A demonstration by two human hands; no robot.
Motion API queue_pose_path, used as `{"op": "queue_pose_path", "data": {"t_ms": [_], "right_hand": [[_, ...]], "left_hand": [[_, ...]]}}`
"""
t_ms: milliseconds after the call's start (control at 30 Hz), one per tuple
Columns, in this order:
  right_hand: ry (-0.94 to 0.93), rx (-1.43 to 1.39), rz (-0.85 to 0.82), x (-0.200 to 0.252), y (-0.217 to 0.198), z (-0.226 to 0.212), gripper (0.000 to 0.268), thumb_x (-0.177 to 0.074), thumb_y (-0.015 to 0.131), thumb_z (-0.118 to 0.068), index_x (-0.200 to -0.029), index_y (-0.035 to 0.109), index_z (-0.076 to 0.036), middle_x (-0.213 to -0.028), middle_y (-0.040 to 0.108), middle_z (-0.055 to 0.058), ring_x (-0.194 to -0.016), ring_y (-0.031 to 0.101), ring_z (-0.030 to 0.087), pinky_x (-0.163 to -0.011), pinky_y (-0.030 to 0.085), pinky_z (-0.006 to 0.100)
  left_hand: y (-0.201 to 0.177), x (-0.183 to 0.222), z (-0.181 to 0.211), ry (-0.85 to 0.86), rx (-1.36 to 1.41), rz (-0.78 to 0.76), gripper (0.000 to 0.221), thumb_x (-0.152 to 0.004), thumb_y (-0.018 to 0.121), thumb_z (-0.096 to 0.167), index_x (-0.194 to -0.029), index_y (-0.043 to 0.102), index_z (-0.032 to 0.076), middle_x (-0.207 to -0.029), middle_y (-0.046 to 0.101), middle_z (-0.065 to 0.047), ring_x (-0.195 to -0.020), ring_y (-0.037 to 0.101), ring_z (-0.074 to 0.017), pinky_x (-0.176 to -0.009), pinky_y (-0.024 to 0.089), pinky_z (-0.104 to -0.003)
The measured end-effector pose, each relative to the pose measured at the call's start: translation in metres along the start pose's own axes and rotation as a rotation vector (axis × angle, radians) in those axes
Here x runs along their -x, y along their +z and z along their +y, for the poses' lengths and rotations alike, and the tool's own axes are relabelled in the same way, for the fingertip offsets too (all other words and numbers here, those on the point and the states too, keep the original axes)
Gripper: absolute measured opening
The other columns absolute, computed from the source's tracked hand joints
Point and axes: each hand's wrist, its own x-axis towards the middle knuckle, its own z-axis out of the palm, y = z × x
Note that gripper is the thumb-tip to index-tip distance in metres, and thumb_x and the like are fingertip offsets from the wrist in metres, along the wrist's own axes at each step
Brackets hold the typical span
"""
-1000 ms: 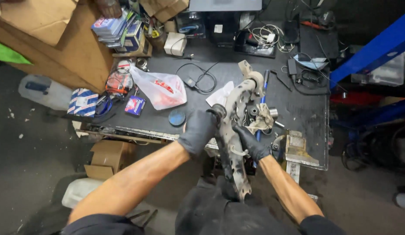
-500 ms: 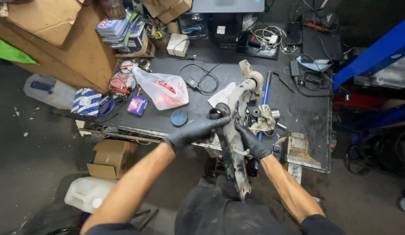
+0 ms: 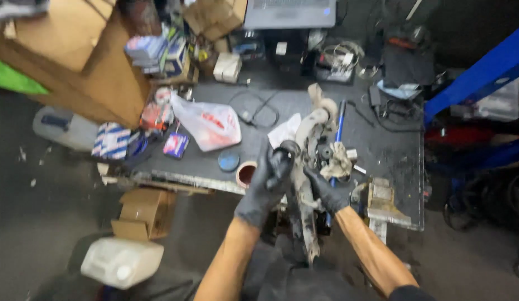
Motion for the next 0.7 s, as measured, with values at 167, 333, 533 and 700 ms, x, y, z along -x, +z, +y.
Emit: {"op": "queue_pose_path", "data": {"t_ms": [167, 333, 533, 700], "right_hand": [[0.040, -0.004, -0.037, -0.028, -0.032, 0.017, 0.068, -0.095, 0.071, -0.043, -0.153, 0.047, -0.018, -0.163, 0.039, 0.008, -0.148, 0.040, 0.029, -0.124, 0.027, 0.054], [0.122, -0.023, -0.033, -0.100, -0.063, 0.075, 0.071, -0.095, 0.075, -0.046, -0.153, 0.046, -0.018, -0.148, 0.055, 0.018, -0.129, 0.059, 0.032, -0.110, 0.044, 0.053], [0.164, -0.077, -0.007, -0.059, -0.042, 0.026, 0.074, -0.093, 0.074, -0.048, -0.154, 0.045, -0.020, -0.139, 0.063, 0.016, -0.124, 0.063, 0.034, -0.105, 0.049, 0.055], [0.122, 0.067, 0.112, -0.024, -0.002, -0.011, 0.085, -0.083, 0.084, -0.047, -0.154, 0.045, -0.020, -0.153, 0.050, 0.012, -0.139, 0.050, 0.026, -0.116, 0.038, 0.051]], "left_hand": [[0.049, 0.028, 0.005, -0.068, -0.913, 0.131, 0.053, -0.098, 0.052, 0.060, -0.115, 0.051, 0.010, -0.062, 0.055, -0.008, -0.047, 0.049, -0.0170, -0.043, 0.035, -0.027], [-0.066, 0.017, -0.005, 0.313, -2.590, 0.192, 0.088, -0.087, 0.061, 0.059, -0.149, 0.042, -0.001, -0.067, 0.072, -0.010, -0.057, 0.073, -0.0280, -0.049, 0.059, -0.045], [-0.028, 0.039, 0.004, 0.510, -2.489, 0.281, 0.084, -0.099, 0.040, 0.066, -0.160, 0.028, 0.009, -0.077, 0.066, -0.016, -0.061, 0.072, -0.0382, -0.048, 0.057, -0.053], [-0.052, 0.006, -0.017, 0.765, -2.231, 0.425, 0.087, -0.096, 0.046, 0.065, -0.158, 0.032, 0.007, -0.130, 0.061, -0.026, -0.080, 0.070, -0.0512, -0.067, 0.058, -0.060]]}}
